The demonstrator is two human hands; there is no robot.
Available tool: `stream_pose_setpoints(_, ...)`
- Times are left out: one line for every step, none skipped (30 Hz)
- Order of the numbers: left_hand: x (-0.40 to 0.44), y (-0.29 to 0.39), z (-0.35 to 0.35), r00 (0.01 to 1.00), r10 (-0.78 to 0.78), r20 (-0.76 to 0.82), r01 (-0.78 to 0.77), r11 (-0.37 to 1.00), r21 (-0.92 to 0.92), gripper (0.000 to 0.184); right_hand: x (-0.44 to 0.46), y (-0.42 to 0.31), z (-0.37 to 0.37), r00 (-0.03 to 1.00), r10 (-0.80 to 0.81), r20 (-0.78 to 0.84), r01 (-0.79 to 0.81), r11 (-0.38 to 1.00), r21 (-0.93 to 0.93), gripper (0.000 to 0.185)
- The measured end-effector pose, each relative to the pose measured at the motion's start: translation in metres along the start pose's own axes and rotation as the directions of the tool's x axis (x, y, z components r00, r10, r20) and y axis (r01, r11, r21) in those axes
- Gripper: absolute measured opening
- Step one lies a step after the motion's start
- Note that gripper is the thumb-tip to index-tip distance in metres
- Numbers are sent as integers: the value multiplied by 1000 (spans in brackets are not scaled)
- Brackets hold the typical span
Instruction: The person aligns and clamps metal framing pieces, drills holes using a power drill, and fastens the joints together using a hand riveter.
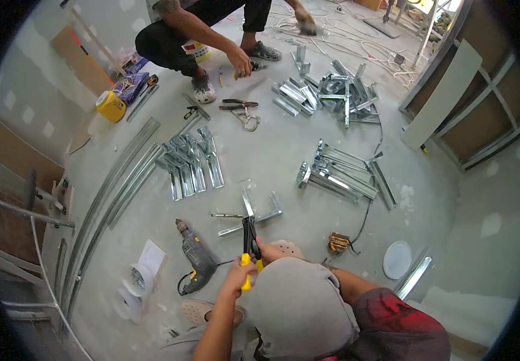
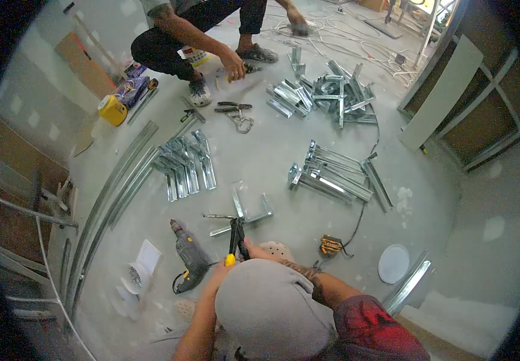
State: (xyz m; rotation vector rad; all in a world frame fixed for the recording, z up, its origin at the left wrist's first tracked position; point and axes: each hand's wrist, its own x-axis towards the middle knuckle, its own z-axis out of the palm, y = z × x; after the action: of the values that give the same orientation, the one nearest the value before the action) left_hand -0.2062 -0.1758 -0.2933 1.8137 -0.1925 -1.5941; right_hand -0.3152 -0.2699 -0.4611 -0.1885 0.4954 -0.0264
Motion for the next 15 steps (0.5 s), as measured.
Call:
stream_pose_setpoints(10,-10,-5,1000,0,-2,0,1000,3,49,0,1,-1,1000,14,7,-14,1000,5,66)
stream_pose_setpoints(28,-31,-11,999,-29,28,31,997,-64,49,-1,1,-2,1000,23,10,-23,1000,11,66)
stream_pose_setpoints(36,-45,-14,997,-41,58,49,989,-136,48,-1,1,-3,999,34,10,-34,999,8,66)
stream_pose_setpoints(27,-48,-14,970,-129,206,200,905,-376,51,-1,-2,-2,999,45,13,-45,999,13,66)
stream_pose_setpoints(31,-50,-11,973,-108,204,178,913,-366,51,3,-3,-4,998,56,14,-56,998,18,66)
stream_pose_setpoints(38,-53,-5,989,-2,149,46,956,-291,54,8,-2,-5,998,68,19,-69,997,28,65)
stream_pose_setpoints(44,-59,3,990,101,103,-77,973,-215,56,11,-2,-8,996,88,22,-89,996,31,65)
stream_pose_setpoints(48,-66,8,992,125,-8,-125,983,-137,62,13,1,-12,994,105,21,-106,994,33,65)
stream_pose_setpoints(52,-71,8,991,131,-6,-131,982,-138,62,16,3,-15,992,121,19,-122,992,40,65)
stream_pose_setpoints(55,-81,8,973,187,-136,-162,971,176,66,18,9,-21,993,119,19,-120,992,38,65)
stream_pose_setpoints(60,-88,9,930,280,-237,-141,869,473,70,21,13,-26,994,87,64,-91,993,70,64)
stream_pose_setpoints(65,-93,7,929,290,-230,-152,865,479,70,26,12,-32,993,45,111,-57,993,102,64)
stream_pose_setpoints(74,-95,5,931,301,-208,-167,855,491,73,24,3,-28,993,28,114,-39,995,96,64)
stream_pose_setpoints(80,-101,4,934,305,-189,-176,849,498,75,12,-3,-15,997,55,48,-57,997,45,64)
stream_pose_setpoints(82,-109,2,937,301,-176,-178,847,501,78,-5,-3,2,996,88,-21,-88,996,-1,64)
